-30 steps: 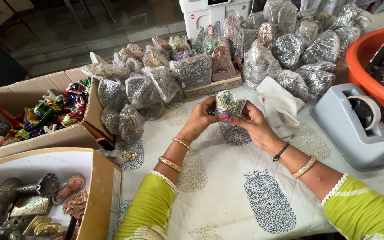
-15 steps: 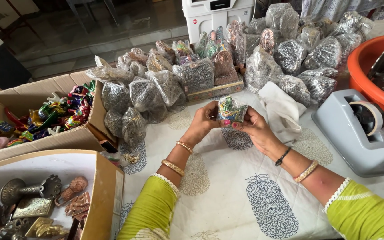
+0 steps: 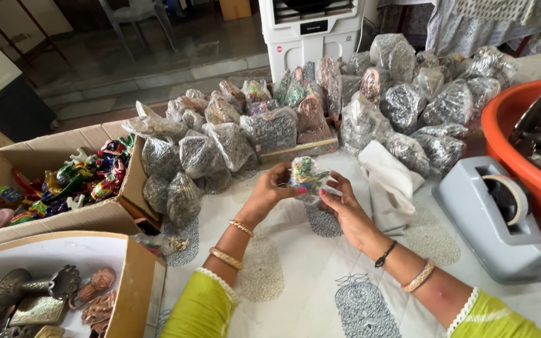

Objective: The person wraps small decorative figurines in bubble wrap at a work table, folding the plastic around each item and sealing the wrap, then sets the wrapped pieces with a pile of similarly wrapped figurines. They take new items from a box and use a tape dispenser on the table.

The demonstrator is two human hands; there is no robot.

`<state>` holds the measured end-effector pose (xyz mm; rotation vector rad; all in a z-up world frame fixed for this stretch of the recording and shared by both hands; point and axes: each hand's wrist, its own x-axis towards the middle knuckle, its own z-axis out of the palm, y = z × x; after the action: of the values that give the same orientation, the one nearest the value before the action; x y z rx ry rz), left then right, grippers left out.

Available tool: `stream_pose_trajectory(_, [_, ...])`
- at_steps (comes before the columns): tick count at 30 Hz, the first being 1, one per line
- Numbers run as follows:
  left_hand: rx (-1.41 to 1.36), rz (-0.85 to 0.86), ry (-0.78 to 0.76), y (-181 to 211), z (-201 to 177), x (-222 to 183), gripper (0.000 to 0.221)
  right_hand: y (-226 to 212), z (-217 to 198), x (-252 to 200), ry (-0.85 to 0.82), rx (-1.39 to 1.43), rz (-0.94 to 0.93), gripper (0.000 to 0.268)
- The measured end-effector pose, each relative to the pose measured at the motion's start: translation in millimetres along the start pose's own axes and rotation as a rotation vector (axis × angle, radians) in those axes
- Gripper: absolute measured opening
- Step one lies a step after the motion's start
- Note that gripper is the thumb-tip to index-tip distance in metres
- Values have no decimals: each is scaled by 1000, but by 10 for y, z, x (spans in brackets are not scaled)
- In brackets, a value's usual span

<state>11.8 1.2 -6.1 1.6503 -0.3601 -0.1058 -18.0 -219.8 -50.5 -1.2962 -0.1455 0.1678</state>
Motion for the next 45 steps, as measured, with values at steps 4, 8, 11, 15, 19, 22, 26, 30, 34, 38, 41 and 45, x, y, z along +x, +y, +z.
stream_pose_trajectory(4, [63,69,89,396,-61,-4,83,92,-54,31,11,60,-22,64])
stream_pose_trajectory(8, [92,143,247,1016,-164,211,78,176,-33,33,5,-10,-35,50])
stream_pose_trajectory(11, [176,161,414,1248,-379,667,71,146,-11,-19,-17,-33,-17,46])
stream_pose_trajectory(15, [553,172,634,1425,-603,1337,65,44,22,-62,5,-27,94,46])
stream_pose_trajectory(19, [792,247,730,1016,-804,2021,69,49,29,-34,-3,-53,61,47])
stream_pose_trajectory(22, [843,260,764,728,-830,2379,71,-21,53,-61,13,-73,114,48])
stream_pose_trajectory(26, [878,167,771,521,-799,2676,69,-41,59,-53,3,-77,128,49])
stream_pose_trajectory(30, [925,55,749,451,-700,2766,67,-99,109,-61,-2,-65,162,46])
stream_pose_trajectory(34, [963,-2,730,273,-697,2908,68,-68,75,-49,-33,-60,101,46])
stream_pose_trajectory(38, [1015,-32,716,44,-868,3003,72,-63,77,-65,-42,-59,120,44])
stream_pose_trajectory(41, [1056,-94,669,156,-854,2894,73,-28,63,-57,-53,-57,97,44])
stream_pose_trajectory(45, [1127,-182,629,263,-837,2764,71,-61,73,-59,-45,-58,107,44])
